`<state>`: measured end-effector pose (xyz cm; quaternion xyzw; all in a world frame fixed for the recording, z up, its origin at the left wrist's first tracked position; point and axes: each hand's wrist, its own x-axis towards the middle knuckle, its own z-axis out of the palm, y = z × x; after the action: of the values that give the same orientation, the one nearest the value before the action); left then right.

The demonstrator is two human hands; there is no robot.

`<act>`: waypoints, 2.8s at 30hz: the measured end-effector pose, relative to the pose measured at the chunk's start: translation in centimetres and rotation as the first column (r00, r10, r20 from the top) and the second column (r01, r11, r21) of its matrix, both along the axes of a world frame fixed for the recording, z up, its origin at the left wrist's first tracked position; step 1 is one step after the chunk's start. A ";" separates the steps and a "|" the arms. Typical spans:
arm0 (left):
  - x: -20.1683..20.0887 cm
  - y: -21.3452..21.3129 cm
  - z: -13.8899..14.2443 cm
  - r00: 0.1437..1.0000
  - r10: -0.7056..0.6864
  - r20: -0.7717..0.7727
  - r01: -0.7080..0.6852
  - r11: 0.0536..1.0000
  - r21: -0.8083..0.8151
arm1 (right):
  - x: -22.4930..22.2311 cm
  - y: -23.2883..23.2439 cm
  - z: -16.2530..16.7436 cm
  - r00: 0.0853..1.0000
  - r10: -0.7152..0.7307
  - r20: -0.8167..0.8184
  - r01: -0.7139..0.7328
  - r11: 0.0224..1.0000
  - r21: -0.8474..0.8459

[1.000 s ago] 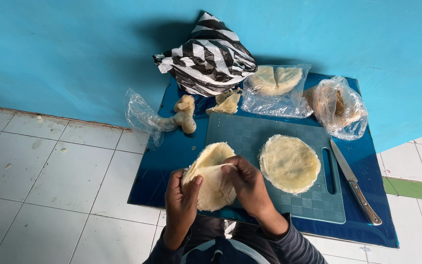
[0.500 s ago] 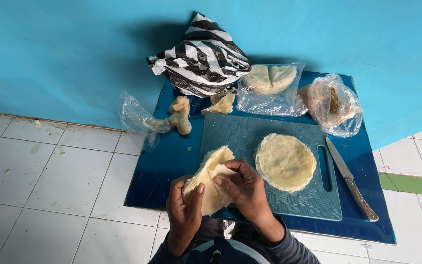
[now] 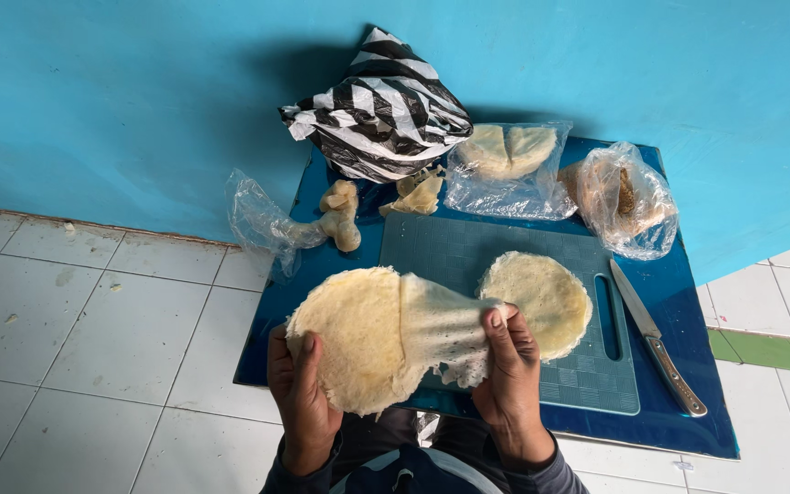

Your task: The person sits at a low table and hand-stretches thin pieces of dough, pulling and folding them until they widen, then lays the stretched dough over round dough bases on a cutting board. They repeat the stretching with additional dough pieces and a knife rests beside the board.

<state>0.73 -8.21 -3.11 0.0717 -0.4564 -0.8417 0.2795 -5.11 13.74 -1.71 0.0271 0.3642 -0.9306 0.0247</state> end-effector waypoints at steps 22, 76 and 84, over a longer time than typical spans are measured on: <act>-1.4 0.4 -2.8 0.996 0.006 0.093 -0.012 0.998 0.059 | -4.8 12.8 5.5 0.697 0.087 -0.712 0.716 -0.135 0.685; -0.2 -0.8 -5.3 0.915 -0.401 -0.036 0.371 0.875 -0.311 | 3.1 -4.6 1.6 0.847 0.368 -0.382 0.173 0.489 0.855; -0.1 -0.6 -5.2 0.904 -0.424 -0.054 0.391 0.871 -0.297 | 1.5 -2.6 -1.0 0.859 0.438 -0.267 -0.204 0.770 0.605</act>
<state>0.62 -8.77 -8.35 -0.1159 -0.5579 -0.8116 0.1293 -3.62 11.16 -2.69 -0.2179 0.6152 -0.7504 0.1043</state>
